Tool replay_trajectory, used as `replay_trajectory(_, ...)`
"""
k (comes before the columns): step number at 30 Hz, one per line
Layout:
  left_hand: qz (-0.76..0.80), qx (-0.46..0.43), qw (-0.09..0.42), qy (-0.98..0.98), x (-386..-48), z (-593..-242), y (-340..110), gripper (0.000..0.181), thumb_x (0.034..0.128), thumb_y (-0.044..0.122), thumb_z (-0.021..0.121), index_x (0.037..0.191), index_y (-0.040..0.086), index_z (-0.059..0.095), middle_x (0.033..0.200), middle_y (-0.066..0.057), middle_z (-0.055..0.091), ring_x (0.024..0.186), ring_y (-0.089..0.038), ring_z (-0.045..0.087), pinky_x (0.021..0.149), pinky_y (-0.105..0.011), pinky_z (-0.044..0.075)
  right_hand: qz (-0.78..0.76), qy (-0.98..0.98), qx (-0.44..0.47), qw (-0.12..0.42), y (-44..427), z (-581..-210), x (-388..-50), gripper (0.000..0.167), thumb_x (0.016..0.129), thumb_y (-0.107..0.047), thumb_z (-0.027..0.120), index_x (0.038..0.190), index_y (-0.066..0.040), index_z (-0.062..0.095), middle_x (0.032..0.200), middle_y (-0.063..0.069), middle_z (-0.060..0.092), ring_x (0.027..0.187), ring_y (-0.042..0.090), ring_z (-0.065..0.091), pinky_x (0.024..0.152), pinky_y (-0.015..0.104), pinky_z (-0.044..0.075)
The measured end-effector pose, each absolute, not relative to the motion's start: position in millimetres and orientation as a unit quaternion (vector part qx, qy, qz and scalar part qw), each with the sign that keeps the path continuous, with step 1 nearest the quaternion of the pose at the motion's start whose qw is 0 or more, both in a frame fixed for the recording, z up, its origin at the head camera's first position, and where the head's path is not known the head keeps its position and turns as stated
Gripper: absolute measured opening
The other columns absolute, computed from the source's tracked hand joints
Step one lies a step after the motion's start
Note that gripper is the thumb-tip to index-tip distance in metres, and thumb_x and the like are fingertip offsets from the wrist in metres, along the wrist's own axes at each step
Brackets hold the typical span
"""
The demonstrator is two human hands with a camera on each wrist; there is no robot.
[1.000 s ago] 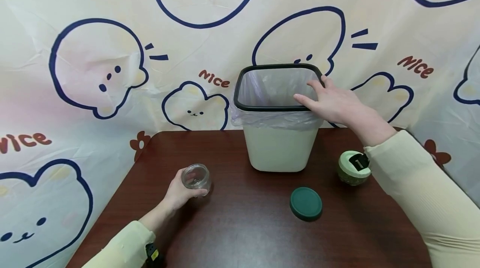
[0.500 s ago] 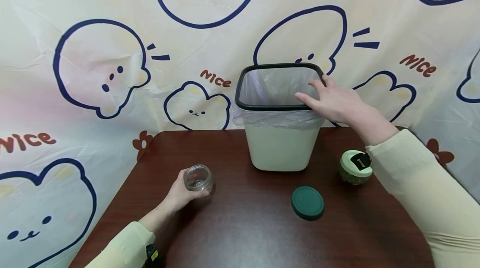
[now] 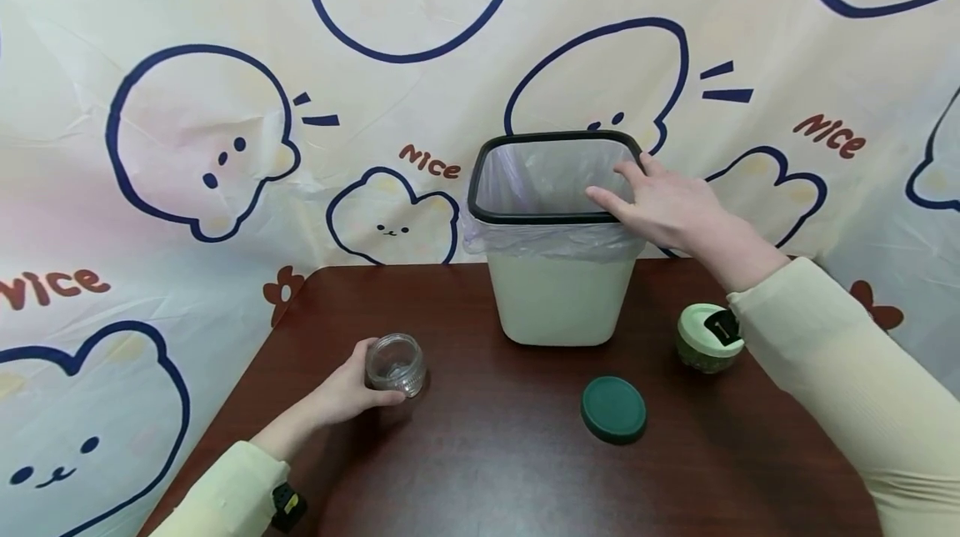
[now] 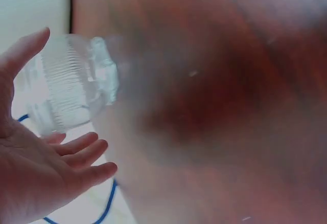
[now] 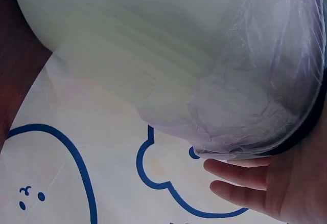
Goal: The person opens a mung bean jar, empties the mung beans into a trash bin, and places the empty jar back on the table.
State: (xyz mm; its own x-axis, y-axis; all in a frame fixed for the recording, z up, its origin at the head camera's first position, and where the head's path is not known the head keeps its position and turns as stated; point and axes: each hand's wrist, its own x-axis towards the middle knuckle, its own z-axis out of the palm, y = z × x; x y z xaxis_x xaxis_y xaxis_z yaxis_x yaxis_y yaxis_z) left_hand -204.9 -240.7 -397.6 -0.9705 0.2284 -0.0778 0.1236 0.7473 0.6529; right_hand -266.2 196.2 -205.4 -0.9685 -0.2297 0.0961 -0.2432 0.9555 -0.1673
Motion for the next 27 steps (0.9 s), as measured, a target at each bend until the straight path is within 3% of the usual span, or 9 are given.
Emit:
replay_trajectory(9, 0.259, 0.137, 0.063, 0.954, -208.4, -369.6, -232.5, 0.097, 0.0744, 0.042, 0.083, 0.143, -0.001, 0.029, 0.132, -0.021, 0.047, 0.118, -0.037, 0.047, 0.090, -0.055, 0.045, 0.063, -0.989, 0.123, 0.052, 193.8, -203.3, -265.4, 0.096, 0.089, -0.077, 0.017, 0.151, -0.006, 0.029, 0.152, 0.031, 0.023, 0.134, 0.050, 0.029, 0.099, 0.065, 0.032)
replay_trajectory(17, 0.220, 0.158, 0.041, 0.962, -211.4, -343.5, -218.9, 0.093, 0.0772, 0.044, 0.080, 0.146, 0.005, 0.032, 0.144, -0.018, 0.040, 0.127, -0.035, 0.042, 0.096, -0.057, 0.042, 0.055, -0.989, 0.126, 0.050, 194.8, -201.3, -264.1, 0.096, 0.089, -0.077, 0.017, 0.151, -0.004, 0.028, 0.153, 0.028, 0.023, 0.133, 0.051, 0.030, 0.098, 0.064, 0.032)
replay_trajectory(27, 0.204, 0.212, -0.061, 0.954, -210.8, -319.8, -200.8, 0.073, 0.0823, 0.041, 0.077, 0.141, 0.013, 0.043, 0.141, -0.006, 0.047, 0.125, -0.025, 0.048, 0.093, -0.052, 0.045, 0.058, -0.982, 0.144, 0.105, 202.8, -202.4, -260.4, 0.086, 0.094, -0.071, 0.023, 0.146, -0.004, 0.039, 0.145, 0.025, 0.040, 0.127, 0.045, 0.041, 0.087, 0.062, 0.042)
